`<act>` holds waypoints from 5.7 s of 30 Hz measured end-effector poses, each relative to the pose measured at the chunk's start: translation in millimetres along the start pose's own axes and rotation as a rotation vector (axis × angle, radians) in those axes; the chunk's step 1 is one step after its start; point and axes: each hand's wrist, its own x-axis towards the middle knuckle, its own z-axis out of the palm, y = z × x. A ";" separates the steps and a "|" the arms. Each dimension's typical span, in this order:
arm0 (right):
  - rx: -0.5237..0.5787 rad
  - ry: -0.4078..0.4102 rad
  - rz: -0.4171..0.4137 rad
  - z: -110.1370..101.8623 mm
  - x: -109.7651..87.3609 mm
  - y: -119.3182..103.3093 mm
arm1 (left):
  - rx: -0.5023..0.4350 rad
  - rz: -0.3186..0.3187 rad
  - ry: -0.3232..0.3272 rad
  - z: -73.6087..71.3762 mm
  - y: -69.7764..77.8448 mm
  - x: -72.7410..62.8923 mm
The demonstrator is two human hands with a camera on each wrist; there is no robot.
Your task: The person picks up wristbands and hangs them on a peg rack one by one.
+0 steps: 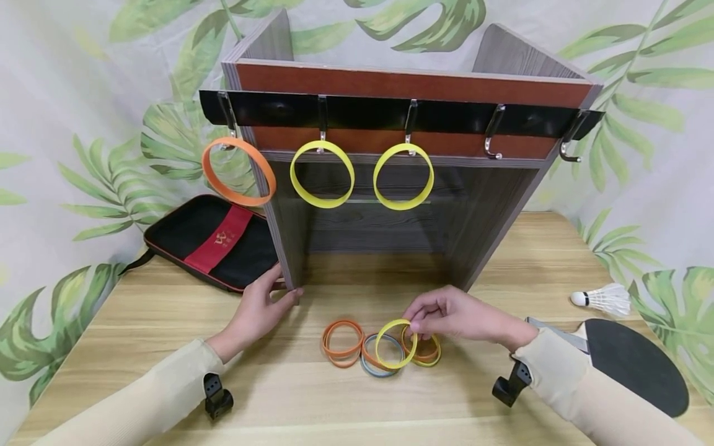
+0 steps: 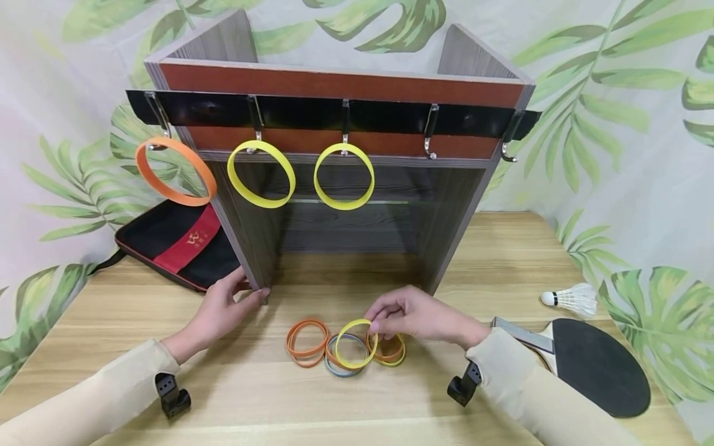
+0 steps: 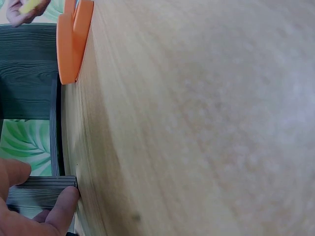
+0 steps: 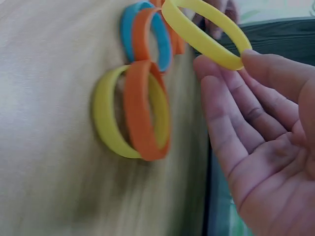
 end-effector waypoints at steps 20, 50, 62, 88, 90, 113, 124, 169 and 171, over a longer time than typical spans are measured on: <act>0.112 0.255 -0.315 -41.1 -31.1 -82.0 | 0.005 -0.006 -0.010 -0.5 -1.3 0.8; 0.539 0.666 -0.654 -46.0 -32.9 -117.8 | -0.004 -0.014 -0.018 0.5 -0.5 0.2; 0.445 0.632 -0.539 -44.0 -34.0 -109.2 | -0.002 -0.014 -0.019 -0.5 -0.3 0.2; -0.252 0.270 0.155 -1.8 -10.2 10.9 | 0.015 -0.004 -0.005 -1.4 1.2 -0.9; -0.245 0.241 0.180 1.0 -9.9 15.4 | 0.015 -0.009 -0.007 -1.3 1.0 -0.8; -0.156 0.148 0.190 0.3 -12.2 26.8 | 0.014 -0.011 -0.005 -1.3 0.9 -0.9; -0.011 0.125 0.233 -4.9 -14.7 23.4 | 0.004 0.003 -0.001 -1.8 4.9 -1.0; 0.312 0.305 -0.443 -84.6 -90.4 -72.3 | 0.000 0.015 0.009 -1.1 0.3 0.0; 0.297 0.356 -0.466 -88.4 -95.7 -79.8 | 0.005 0.014 0.006 -1.3 0.4 0.3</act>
